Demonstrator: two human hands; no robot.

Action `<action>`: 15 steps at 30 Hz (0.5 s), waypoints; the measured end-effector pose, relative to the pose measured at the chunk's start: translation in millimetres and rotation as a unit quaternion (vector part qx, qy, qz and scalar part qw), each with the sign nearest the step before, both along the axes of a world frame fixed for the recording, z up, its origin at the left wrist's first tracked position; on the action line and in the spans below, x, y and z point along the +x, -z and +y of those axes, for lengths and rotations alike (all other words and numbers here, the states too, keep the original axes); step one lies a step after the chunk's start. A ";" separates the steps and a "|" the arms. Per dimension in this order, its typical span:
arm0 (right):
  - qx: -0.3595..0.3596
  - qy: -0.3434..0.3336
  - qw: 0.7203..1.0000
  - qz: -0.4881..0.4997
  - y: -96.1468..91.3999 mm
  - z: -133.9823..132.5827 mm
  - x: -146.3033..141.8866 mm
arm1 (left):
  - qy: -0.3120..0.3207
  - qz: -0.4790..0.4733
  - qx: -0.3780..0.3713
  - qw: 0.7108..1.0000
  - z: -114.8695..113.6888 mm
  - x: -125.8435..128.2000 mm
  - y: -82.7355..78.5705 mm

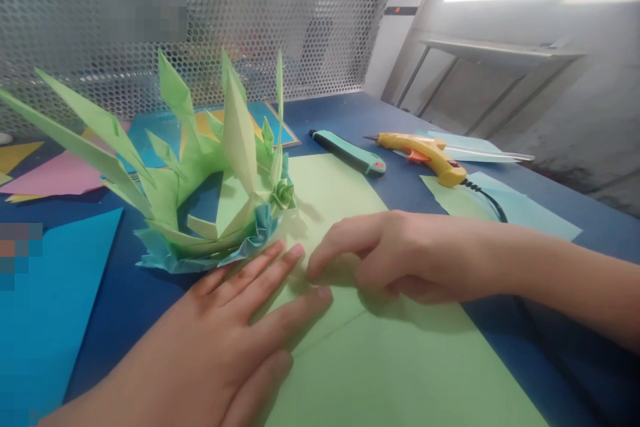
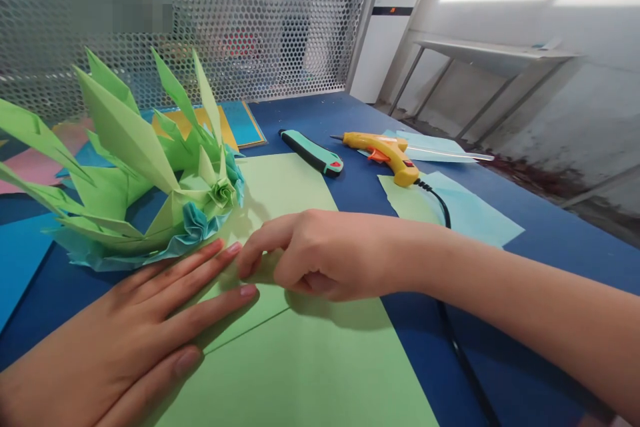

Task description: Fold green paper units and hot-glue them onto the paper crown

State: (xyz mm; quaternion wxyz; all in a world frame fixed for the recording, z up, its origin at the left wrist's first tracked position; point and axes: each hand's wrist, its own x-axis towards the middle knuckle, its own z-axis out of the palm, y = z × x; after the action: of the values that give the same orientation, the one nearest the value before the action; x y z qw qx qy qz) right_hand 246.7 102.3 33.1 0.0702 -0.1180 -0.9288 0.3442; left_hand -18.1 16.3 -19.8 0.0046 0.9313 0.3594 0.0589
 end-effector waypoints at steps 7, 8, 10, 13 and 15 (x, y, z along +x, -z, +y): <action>0.026 0.011 0.999 0.042 4.7 -1.7 -4.4 | 0.060 -0.027 -0.059 0.996 4.2 -5.1 1.0; 0.033 0.014 0.998 0.050 5.8 -3.3 -5.9 | 0.057 -0.030 -0.056 0.996 3.4 -4.3 1.0; 0.052 0.022 0.997 0.054 8.0 -6.6 -8.8 | 0.049 -0.036 -0.048 0.997 0.7 -1.6 0.2; 0.070 0.025 0.996 0.044 10.2 -8.8 -11.0 | 0.024 -0.056 -0.004 0.998 -4.3 3.5 -2.7; 0.063 0.020 0.997 0.037 10.6 -7.9 -10.6 | 0.012 -0.071 0.037 0.997 -6.6 5.4 -4.7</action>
State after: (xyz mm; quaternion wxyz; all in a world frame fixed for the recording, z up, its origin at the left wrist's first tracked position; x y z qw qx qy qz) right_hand 236.1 94.4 22.5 0.1188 -0.1190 -0.9429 0.2876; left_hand -12.7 9.8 -15.1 -0.0033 0.9285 0.3449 0.1378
